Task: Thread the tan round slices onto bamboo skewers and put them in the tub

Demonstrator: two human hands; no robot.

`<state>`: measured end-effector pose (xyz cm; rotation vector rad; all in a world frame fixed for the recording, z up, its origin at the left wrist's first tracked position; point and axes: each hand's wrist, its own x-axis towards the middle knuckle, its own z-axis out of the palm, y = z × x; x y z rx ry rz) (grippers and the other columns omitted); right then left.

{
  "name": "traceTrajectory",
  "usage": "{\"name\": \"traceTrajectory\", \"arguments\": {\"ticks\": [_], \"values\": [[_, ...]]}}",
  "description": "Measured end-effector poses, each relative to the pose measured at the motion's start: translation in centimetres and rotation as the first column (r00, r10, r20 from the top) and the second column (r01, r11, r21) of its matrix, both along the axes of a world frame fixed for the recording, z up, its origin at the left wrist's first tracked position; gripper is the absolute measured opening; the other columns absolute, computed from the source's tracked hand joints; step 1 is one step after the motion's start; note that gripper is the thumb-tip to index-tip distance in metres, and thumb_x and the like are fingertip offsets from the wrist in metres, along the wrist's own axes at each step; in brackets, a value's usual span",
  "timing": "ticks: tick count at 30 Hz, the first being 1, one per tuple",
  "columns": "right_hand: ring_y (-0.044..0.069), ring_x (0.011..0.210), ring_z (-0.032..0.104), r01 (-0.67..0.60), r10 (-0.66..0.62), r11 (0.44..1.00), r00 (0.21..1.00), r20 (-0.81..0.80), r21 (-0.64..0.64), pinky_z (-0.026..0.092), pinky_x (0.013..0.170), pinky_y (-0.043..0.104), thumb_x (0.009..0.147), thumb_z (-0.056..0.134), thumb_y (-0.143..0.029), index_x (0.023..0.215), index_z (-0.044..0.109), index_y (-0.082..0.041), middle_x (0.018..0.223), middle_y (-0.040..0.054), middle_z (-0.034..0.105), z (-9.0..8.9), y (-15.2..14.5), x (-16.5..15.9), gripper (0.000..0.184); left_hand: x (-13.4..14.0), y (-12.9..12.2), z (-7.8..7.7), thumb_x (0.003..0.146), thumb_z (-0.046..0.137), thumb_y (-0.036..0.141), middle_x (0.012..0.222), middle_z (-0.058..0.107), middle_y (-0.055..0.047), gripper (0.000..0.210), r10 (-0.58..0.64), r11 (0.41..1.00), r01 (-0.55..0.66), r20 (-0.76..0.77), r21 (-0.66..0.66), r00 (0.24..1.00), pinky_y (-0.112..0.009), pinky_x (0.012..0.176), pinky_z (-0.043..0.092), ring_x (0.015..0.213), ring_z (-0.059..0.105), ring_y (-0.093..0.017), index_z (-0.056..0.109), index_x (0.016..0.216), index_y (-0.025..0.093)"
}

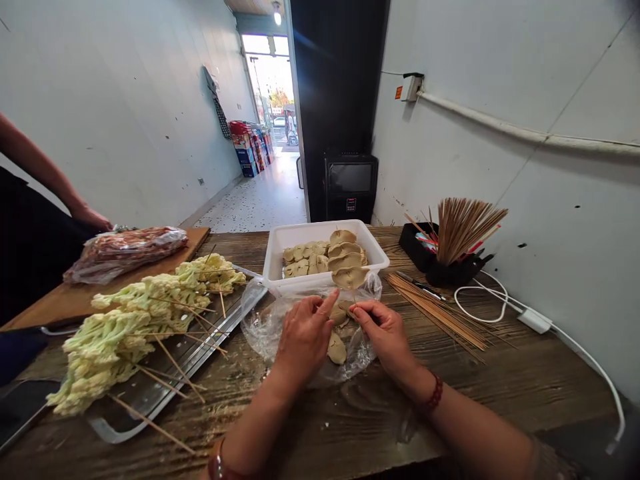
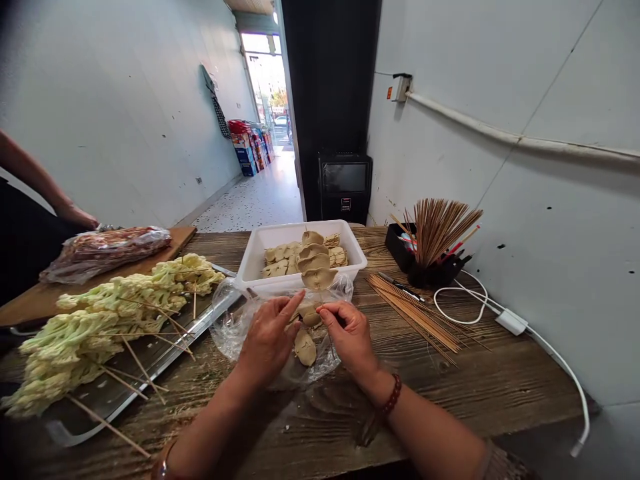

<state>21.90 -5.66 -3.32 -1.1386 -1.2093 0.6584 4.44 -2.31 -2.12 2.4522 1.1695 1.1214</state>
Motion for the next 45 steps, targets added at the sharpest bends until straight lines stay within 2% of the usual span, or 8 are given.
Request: {"name": "traceTrajectory", "arguments": {"ticks": [2, 5, 15, 21, 26, 34, 40, 45], "values": [[0.017, 0.071, 0.063, -0.001, 0.001, 1.000, 1.000, 0.030, 0.020, 0.049, 0.067, 0.028, 0.085, 0.065, -0.031, 0.081, 0.075, -0.019, 0.075, 0.0037, 0.071, 0.0, 0.0, -0.1, 0.016, 0.3, -0.1, -0.3, 0.086, 0.053, 0.014, 0.108, 0.061, -0.011, 0.057, 0.024, 0.995, -0.009, -0.141, 0.103, 0.990, -0.045, 0.087, 0.043, 0.099, 0.054, -0.027, 0.049, 0.141, 0.028], [0.017, 0.069, 0.063, -0.012, 0.010, 0.999, 0.999, 0.051, 0.037, 0.049, 0.067, 0.028, 0.085, 0.065, -0.028, 0.081, 0.075, -0.019, 0.075, 0.0030, 0.070, 0.1, -0.1, -0.2, 0.014, 0.4, -0.1, -0.4, 0.086, 0.054, 0.014, 0.107, 0.060, -0.011, 0.061, 0.062, 0.987, -0.026, -0.224, 0.160, 0.973, -0.043, 0.084, 0.044, 0.097, 0.054, -0.026, 0.044, 0.144, 0.026], [0.017, 0.071, 0.062, 0.015, -0.016, 0.999, 0.998, 0.056, 0.033, 0.049, 0.067, 0.028, 0.084, 0.066, -0.025, 0.082, 0.075, -0.019, 0.076, 0.0037, 0.071, 0.0, -0.1, -0.1, 0.011, 1.0, -0.1, -0.4, 0.085, 0.057, 0.017, 0.105, 0.059, -0.010, 0.063, 0.066, 0.992, -0.029, -0.303, 0.125, 0.951, -0.043, 0.083, 0.044, 0.097, 0.054, -0.027, 0.041, 0.145, 0.023], [0.012, 0.052, 0.057, 0.016, -0.016, 0.998, 1.000, 0.000, -0.058, 0.046, 0.050, 0.024, 0.082, 0.068, -0.030, 0.077, 0.073, -0.017, 0.073, 0.0021, 0.067, -0.5, -0.1, -0.2, 0.014, 1.8, -0.4, -0.3, 0.084, 0.057, 0.017, 0.105, 0.060, -0.009, 0.067, 0.041, 0.997, -0.014, -0.372, 0.075, 0.927, -0.043, 0.080, 0.045, 0.095, 0.054, -0.027, 0.037, 0.148, 0.025], [0.011, 0.049, 0.056, 0.026, -0.027, 0.998, 0.999, -0.019, -0.056, 0.046, 0.048, 0.023, 0.080, 0.070, -0.031, 0.074, 0.072, -0.017, 0.069, 0.0006, 0.066, -0.5, -0.1, -0.3, 0.015, 2.0, -0.5, 0.0, 0.085, 0.055, 0.018, 0.105, 0.061, -0.009, 0.065, 0.050, 0.998, -0.033, -0.375, 0.052, 0.926, -0.042, 0.080, 0.045, 0.095, 0.054, -0.027, 0.037, 0.147, 0.026], [0.012, 0.049, 0.055, 0.032, -0.030, 0.999, 0.999, 0.026, -0.040, 0.045, 0.050, 0.025, 0.081, 0.068, -0.030, 0.073, 0.071, -0.018, 0.066, 0.0006, 0.065, 0.0, -0.2, -0.3, 0.014, 1.8, -0.3, -0.3, 0.086, 0.054, 0.020, 0.103, 0.061, -0.009, 0.066, 0.016, 0.997, 0.011, -0.334, 0.079, 0.943, -0.042, 0.080, 0.044, 0.094, 0.054, -0.027, 0.035, 0.149, 0.025], [0.012, 0.052, 0.053, -0.012, 0.013, 1.000, 0.999, 0.044, -0.015, 0.044, 0.052, 0.025, 0.083, 0.067, -0.028, 0.074, 0.071, -0.018, 0.062, -0.0007, 0.061, 0.4, -0.4, -0.4, 0.014, 1.8, -0.2, -0.5, 0.087, 0.052, 0.019, 0.104, 0.060, -0.009, 0.066, 0.012, 0.997, 0.014, -0.316, 0.078, 0.949, -0.040, 0.079, 0.043, 0.094, 0.054, -0.026, 0.033, 0.150, 0.027], [0.012, 0.053, 0.053, -0.012, 0.013, 0.999, 0.999, 0.048, -0.033, 0.043, 0.052, 0.025, 0.085, 0.066, -0.032, 0.078, 0.072, -0.018, 0.068, 0.0012, 0.064, 0.2, -0.4, -0.3, 0.017, 1.3, 0.1, -0.3, 0.086, 0.054, 0.018, 0.103, 0.059, -0.010, 0.066, 0.041, 0.998, -0.023, -0.297, 0.064, 0.954, -0.041, 0.081, 0.044, 0.093, 0.053, -0.026, 0.034, 0.149, 0.023]]}}
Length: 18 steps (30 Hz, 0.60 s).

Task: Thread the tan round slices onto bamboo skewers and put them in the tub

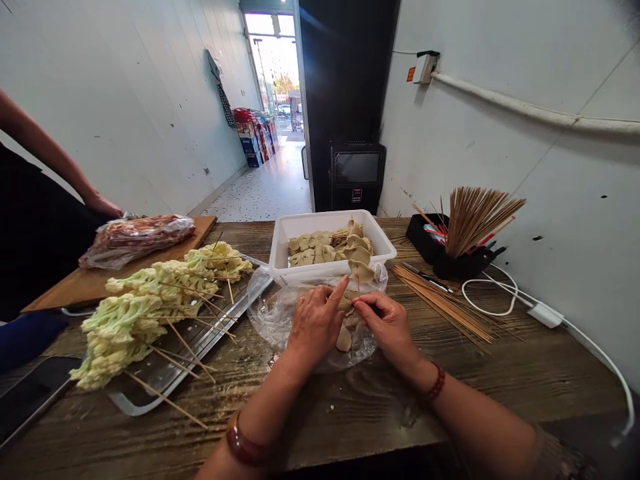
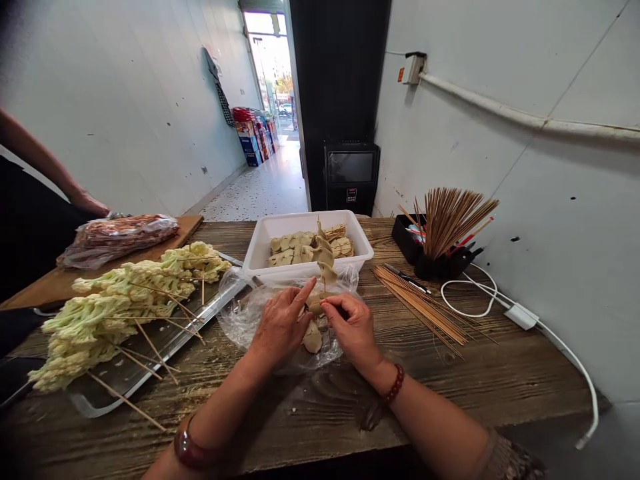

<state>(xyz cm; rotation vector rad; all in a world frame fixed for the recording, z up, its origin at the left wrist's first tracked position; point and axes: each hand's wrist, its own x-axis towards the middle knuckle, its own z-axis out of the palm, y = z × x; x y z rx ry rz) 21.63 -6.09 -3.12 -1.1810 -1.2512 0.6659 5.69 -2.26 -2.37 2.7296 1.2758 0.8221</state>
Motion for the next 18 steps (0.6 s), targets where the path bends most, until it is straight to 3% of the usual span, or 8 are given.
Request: {"name": "traceTrajectory", "arguments": {"ticks": [6, 9, 13, 15, 16, 18], "values": [[0.013, 0.056, 0.055, -0.001, 0.001, 1.000, 0.999, 0.036, -0.004, 0.045, 0.053, 0.025, 0.087, 0.064, -0.033, 0.082, 0.074, -0.019, 0.072, 0.0026, 0.068, -0.1, 0.0, 0.4, 0.018, -1.2, 0.1, 0.9, 0.090, 0.046, 0.016, 0.102, 0.062, -0.010, 0.044, 0.011, 1.000, -0.011, -0.001, -0.025, 1.000, -0.040, 0.081, 0.043, 0.095, 0.055, -0.024, 0.057, 0.132, 0.023], [0.015, 0.060, 0.059, -0.005, 0.003, 0.999, 0.998, 0.058, 0.032, 0.047, 0.056, 0.026, 0.087, 0.063, -0.032, 0.082, 0.074, -0.019, 0.075, 0.0035, 0.070, -0.1, 0.1, 0.4, 0.017, -1.5, 0.2, 0.9, 0.091, 0.044, 0.016, 0.099, 0.064, -0.011, 0.041, -0.004, 0.999, 0.005, 0.034, -0.038, 0.999, -0.041, 0.079, 0.043, 0.093, 0.056, -0.024, 0.061, 0.128, 0.022], [0.018, 0.072, 0.065, -0.029, 0.016, 0.993, 0.994, 0.112, 0.119, 0.051, 0.067, 0.030, 0.090, 0.061, -0.032, 0.083, 0.074, -0.021, 0.078, 0.0042, 0.072, -0.1, 0.1, 0.2, 0.018, -1.8, 0.6, 0.4, 0.090, 0.046, 0.019, 0.093, 0.065, -0.010, 0.038, 0.003, 0.992, 0.031, 0.280, -0.119, 0.960, -0.041, 0.080, 0.045, 0.090, 0.057, -0.024, 0.064, 0.124, 0.020], [0.019, 0.076, 0.066, -0.054, 0.033, 0.988, 0.989, 0.146, 0.145, 0.051, 0.071, 0.031, 0.092, 0.059, -0.031, 0.085, 0.073, -0.022, 0.081, 0.0047, 0.073, 0.0, 0.0, 0.0, 0.018, -2.1, 1.0, 0.4, 0.091, 0.050, 0.027, 0.094, 0.066, -0.009, 0.034, 0.082, 0.969, 0.056, 0.524, -0.241, 0.848, -0.039, 0.082, 0.047, 0.089, 0.059, -0.022, 0.065, 0.121, 0.020], [0.019, 0.076, 0.066, -0.074, 0.048, 0.986, 0.985, 0.165, 0.153, 0.051, 0.071, 0.031, 0.092, 0.059, -0.030, 0.085, 0.073, -0.022, 0.081, 0.0047, 0.073, 0.0, -0.1, -0.1, 0.018, -2.4, 1.1, 0.5, 0.091, 0.053, 0.033, 0.096, 0.066, -0.008, 0.035, 0.148, 0.944, 0.090, 0.647, -0.319, 0.748, -0.038, 0.082, 0.048, 0.089, 0.060, -0.022, 0.065, 0.121, 0.021], [0.018, 0.074, 0.066, -0.126, 0.092, 0.980, 0.973, 0.212, 0.152, 0.051, 0.069, 0.030, 0.093, 0.059, -0.029, 0.085, 0.074, -0.022, 0.079, 0.0043, 0.072, 0.1, -0.4, -0.4, 0.018, -2.9, 1.4, 1.0, 0.089, 0.056, 0.044, 0.104, 0.068, -0.008, 0.039, 0.291, 0.864, 0.242, 0.829, -0.442, 0.478, -0.036, 0.083, 0.050, 0.092, 0.062, -0.021, 0.064, 0.120, 0.022]]}}
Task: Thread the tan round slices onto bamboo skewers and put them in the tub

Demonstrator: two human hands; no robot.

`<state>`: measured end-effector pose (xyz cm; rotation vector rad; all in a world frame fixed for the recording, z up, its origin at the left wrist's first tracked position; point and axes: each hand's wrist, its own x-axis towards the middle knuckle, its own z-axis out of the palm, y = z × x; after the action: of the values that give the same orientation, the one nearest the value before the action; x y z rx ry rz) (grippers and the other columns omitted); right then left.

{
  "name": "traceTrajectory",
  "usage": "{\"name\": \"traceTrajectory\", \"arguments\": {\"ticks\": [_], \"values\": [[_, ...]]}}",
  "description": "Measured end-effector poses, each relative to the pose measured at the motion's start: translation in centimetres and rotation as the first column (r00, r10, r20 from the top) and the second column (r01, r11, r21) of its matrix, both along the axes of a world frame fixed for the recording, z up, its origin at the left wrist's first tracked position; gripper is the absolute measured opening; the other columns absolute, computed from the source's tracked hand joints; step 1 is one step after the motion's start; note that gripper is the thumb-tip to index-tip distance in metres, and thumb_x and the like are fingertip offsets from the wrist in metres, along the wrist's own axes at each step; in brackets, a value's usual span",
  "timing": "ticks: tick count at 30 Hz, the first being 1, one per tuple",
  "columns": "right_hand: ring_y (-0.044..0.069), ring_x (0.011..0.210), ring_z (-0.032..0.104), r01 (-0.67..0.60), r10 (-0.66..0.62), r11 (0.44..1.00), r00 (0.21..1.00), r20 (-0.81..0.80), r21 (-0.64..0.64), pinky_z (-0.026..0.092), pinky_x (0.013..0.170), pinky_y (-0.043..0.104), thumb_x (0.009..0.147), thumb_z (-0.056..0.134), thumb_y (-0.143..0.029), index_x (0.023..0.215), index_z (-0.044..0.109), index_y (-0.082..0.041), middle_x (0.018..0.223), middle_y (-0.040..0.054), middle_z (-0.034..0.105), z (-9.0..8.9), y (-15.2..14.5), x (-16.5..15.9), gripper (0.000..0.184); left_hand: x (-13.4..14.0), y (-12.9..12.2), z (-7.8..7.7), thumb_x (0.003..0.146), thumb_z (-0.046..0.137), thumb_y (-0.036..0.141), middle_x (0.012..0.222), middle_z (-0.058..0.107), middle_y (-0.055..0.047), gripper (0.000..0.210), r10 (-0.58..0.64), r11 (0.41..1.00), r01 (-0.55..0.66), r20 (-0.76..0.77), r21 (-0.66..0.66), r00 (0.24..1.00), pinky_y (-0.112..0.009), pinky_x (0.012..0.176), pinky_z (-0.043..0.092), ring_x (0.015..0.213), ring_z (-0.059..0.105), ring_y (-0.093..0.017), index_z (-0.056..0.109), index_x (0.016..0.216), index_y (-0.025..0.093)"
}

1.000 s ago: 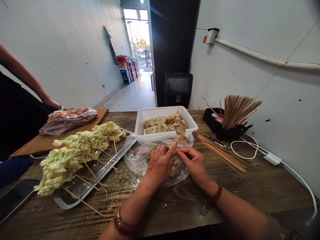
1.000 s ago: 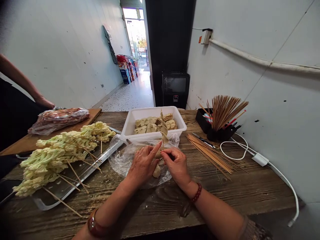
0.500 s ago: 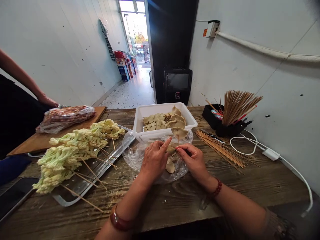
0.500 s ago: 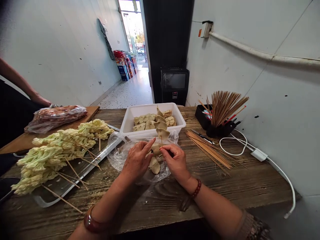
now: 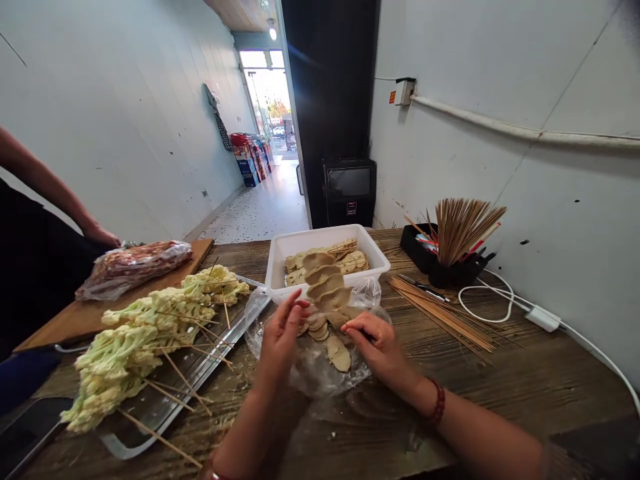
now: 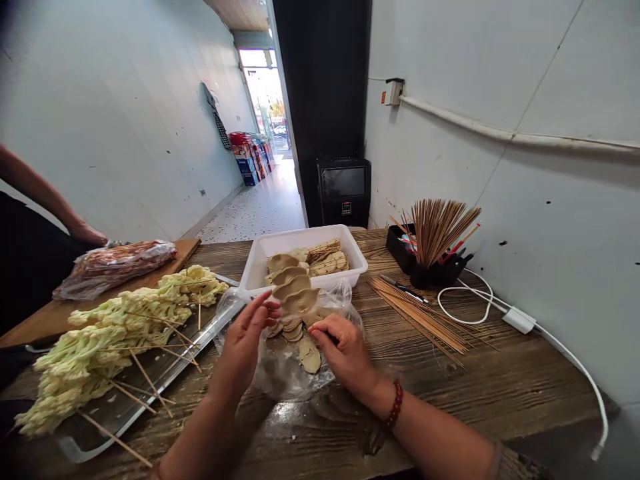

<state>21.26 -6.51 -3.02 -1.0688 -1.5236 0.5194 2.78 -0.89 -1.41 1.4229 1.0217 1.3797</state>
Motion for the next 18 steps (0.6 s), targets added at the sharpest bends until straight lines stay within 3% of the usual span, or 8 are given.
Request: {"name": "traceTrajectory", "arguments": {"ticks": [2, 4, 7, 11, 15, 18], "values": [[0.017, 0.073, 0.065, -0.065, 0.065, 0.998, 0.997, 0.049, -0.011, 0.051, 0.067, 0.028, 0.093, 0.058, -0.028, 0.084, 0.074, -0.022, 0.078, 0.0042, 0.071, -0.1, -0.3, -0.3, 0.019, -0.6, 0.1, 0.8, 0.084, 0.060, 0.053, 0.110, 0.069, -0.008, 0.044, -0.045, 0.986, 0.094, 0.324, -0.136, 0.945, -0.035, 0.084, 0.052, 0.096, 0.064, -0.021, 0.065, 0.116, 0.023], [0.017, 0.072, 0.064, -0.135, 0.138, 0.990, 0.986, 0.097, -0.029, 0.050, 0.066, 0.027, 0.094, 0.057, -0.027, 0.084, 0.074, -0.020, 0.077, 0.0043, 0.070, -0.3, -0.5, -0.6, 0.020, -1.2, 0.1, 1.5, 0.078, 0.067, 0.055, 0.113, 0.070, -0.008, 0.045, -0.074, 0.962, 0.192, 0.495, -0.193, 0.866, -0.034, 0.085, 0.053, 0.099, 0.065, -0.022, 0.068, 0.111, 0.023], [0.016, 0.071, 0.063, -0.196, 0.203, 0.979, 0.965, 0.164, -0.054, 0.050, 0.066, 0.026, 0.095, 0.055, -0.027, 0.083, 0.074, -0.020, 0.074, 0.0034, 0.068, -0.7, -0.6, -0.6, 0.023, -1.8, 0.0, 2.2, 0.073, 0.077, 0.045, 0.105, 0.075, -0.008, 0.042, -0.056, 0.930, 0.238, 0.533, -0.280, 0.845, -0.032, 0.078, 0.056, 0.091, 0.069, -0.021, 0.070, 0.107, 0.021], [0.017, 0.072, 0.064, -0.165, 0.174, 0.984, 0.969, 0.175, -0.064, 0.051, 0.066, 0.027, 0.093, 0.057, -0.027, 0.086, 0.075, -0.021, 0.077, 0.0042, 0.070, -1.1, -0.4, -0.3, 0.020, -2.0, 0.2, 1.9, 0.069, 0.083, 0.032, 0.088, 0.077, -0.006, 0.030, 0.000, 0.936, 0.193, 0.547, -0.295, 0.837, -0.029, 0.071, 0.058, 0.079, 0.071, -0.019, 0.074, 0.093, 0.017], [0.019, 0.075, 0.066, -0.136, 0.145, 0.989, 0.965, 0.220, -0.055, 0.052, 0.068, 0.030, 0.092, 0.058, -0.023, 0.093, 0.075, -0.022, 0.084, 0.0059, 0.072, -1.0, -0.3, -0.1, 0.017, -1.5, 0.3, 1.4, 0.067, 0.084, 0.029, 0.087, 0.077, -0.004, 0.027, 0.042, 0.933, 0.167, 0.559, -0.318, 0.828, -0.027, 0.069, 0.058, 0.076, 0.071, -0.017, 0.074, 0.089, 0.016], [0.019, 0.075, 0.066, -0.098, 0.106, 0.994, 0.962, 0.250, -0.043, 0.051, 0.067, 0.030, 0.093, 0.056, -0.020, 0.092, 0.073, -0.022, 0.082, 0.0057, 0.069, -0.5, -0.3, 0.1, 0.017, -1.4, 0.1, 1.5, 0.069, 0.082, 0.033, 0.092, 0.076, -0.005, 0.032, 0.005, 0.935, 0.201, 0.582, -0.290, 0.813, -0.029, 0.071, 0.058, 0.079, 0.071, -0.018, 0.073, 0.095, 0.017]]}}
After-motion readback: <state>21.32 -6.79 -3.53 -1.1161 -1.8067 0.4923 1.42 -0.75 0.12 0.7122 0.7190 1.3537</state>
